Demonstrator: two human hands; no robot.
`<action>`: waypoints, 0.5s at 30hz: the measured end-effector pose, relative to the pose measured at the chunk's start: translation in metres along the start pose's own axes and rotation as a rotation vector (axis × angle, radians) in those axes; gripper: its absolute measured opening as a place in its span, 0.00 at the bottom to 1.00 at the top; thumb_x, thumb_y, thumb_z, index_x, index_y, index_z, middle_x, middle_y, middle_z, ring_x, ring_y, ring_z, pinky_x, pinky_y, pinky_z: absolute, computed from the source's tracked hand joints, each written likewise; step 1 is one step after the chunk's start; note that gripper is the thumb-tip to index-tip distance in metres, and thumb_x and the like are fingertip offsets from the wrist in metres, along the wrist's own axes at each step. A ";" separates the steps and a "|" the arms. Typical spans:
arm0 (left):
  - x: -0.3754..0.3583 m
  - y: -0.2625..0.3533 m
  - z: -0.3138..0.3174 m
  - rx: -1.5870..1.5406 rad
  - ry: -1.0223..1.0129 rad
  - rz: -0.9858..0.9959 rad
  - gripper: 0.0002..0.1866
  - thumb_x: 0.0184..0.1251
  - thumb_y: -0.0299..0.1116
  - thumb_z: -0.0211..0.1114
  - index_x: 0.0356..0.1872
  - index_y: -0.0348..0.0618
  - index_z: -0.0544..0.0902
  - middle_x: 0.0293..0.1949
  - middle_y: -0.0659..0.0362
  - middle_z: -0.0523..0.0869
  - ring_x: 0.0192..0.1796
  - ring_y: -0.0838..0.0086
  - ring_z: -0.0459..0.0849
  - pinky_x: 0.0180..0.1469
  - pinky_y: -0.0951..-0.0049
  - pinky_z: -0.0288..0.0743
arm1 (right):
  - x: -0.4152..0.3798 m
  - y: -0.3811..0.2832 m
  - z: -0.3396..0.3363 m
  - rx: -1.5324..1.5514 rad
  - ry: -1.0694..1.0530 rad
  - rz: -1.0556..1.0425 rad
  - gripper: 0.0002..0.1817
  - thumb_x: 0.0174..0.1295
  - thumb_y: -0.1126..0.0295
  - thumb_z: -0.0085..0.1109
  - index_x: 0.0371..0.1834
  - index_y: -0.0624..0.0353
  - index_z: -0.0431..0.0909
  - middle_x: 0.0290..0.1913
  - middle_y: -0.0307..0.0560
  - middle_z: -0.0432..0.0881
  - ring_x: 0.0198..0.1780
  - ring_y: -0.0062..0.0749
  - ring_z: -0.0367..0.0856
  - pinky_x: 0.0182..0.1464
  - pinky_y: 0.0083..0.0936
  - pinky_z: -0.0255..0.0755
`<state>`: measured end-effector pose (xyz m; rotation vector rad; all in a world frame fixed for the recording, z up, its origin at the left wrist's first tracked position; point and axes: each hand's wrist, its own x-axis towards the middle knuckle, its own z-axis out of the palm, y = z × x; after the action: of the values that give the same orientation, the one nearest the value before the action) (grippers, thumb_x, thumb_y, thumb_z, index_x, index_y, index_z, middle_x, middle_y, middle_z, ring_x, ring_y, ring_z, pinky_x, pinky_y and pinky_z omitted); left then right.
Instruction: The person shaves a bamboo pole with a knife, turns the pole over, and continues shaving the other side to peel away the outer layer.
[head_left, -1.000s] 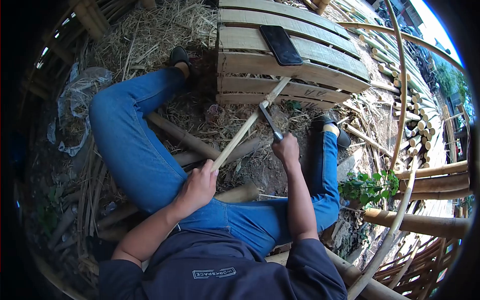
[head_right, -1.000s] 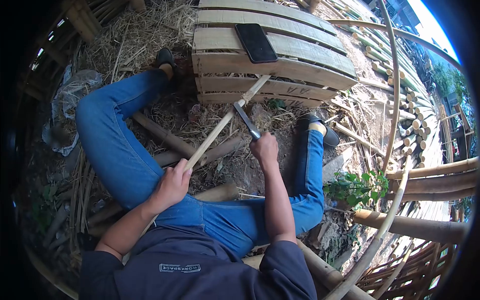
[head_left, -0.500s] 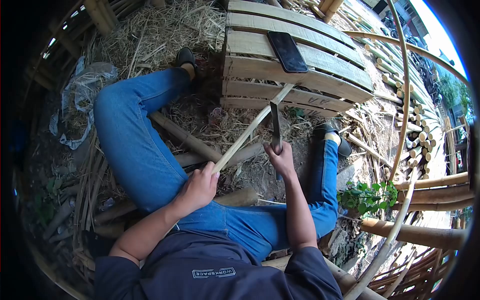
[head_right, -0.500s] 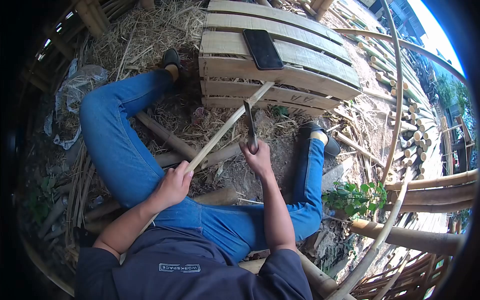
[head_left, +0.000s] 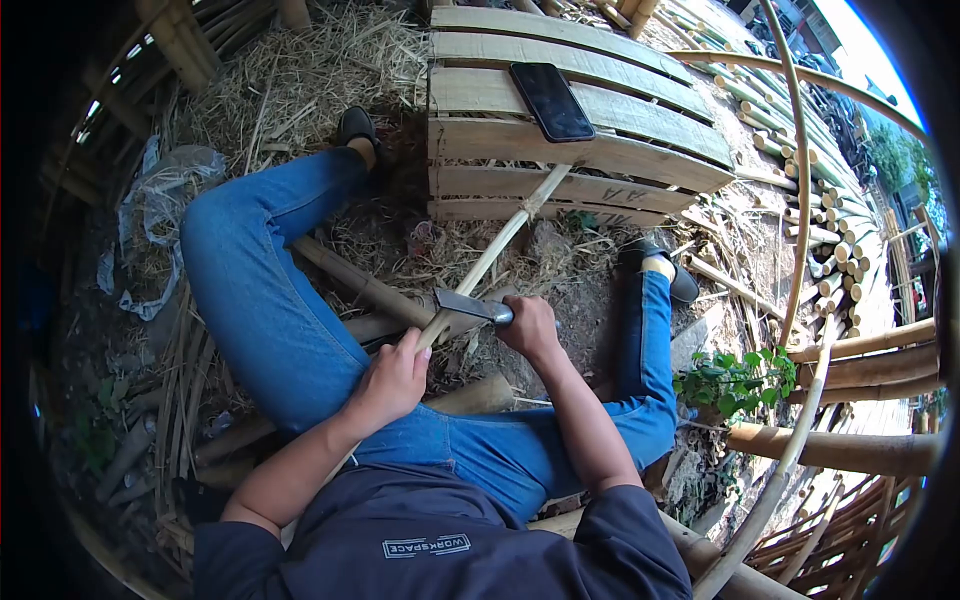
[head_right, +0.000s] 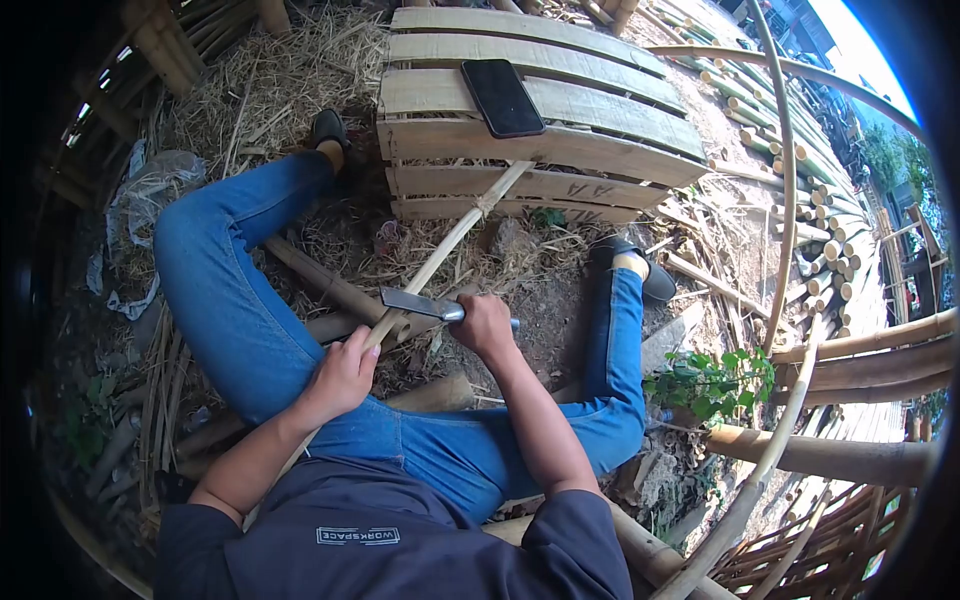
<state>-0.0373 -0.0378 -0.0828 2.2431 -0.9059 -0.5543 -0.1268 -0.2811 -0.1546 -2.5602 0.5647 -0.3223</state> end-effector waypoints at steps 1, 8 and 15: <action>0.001 -0.001 -0.001 0.009 -0.013 -0.001 0.09 0.75 0.35 0.56 0.44 0.39 0.74 0.26 0.37 0.82 0.34 0.34 0.80 0.36 0.38 0.70 | 0.001 -0.004 -0.005 -0.001 0.005 0.012 0.05 0.46 0.68 0.65 0.26 0.54 0.85 0.24 0.57 0.83 0.31 0.56 0.85 0.38 0.46 0.80; 0.002 0.003 -0.008 -0.032 0.006 0.052 0.09 0.75 0.34 0.57 0.44 0.39 0.74 0.26 0.39 0.81 0.33 0.36 0.80 0.34 0.41 0.70 | 0.005 0.018 0.015 -0.035 0.113 0.001 0.07 0.51 0.64 0.68 0.32 0.51 0.88 0.23 0.57 0.83 0.29 0.56 0.85 0.36 0.49 0.79; 0.004 0.003 -0.007 -0.098 -0.047 0.019 0.10 0.75 0.35 0.57 0.45 0.39 0.74 0.27 0.39 0.82 0.34 0.36 0.80 0.36 0.41 0.71 | 0.015 0.045 -0.008 -0.028 0.128 0.430 0.09 0.54 0.68 0.60 0.31 0.62 0.85 0.31 0.68 0.84 0.39 0.65 0.84 0.47 0.53 0.78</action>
<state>-0.0316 -0.0393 -0.0762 2.1397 -0.9028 -0.6321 -0.1310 -0.3267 -0.1697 -2.3730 1.1476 -0.3265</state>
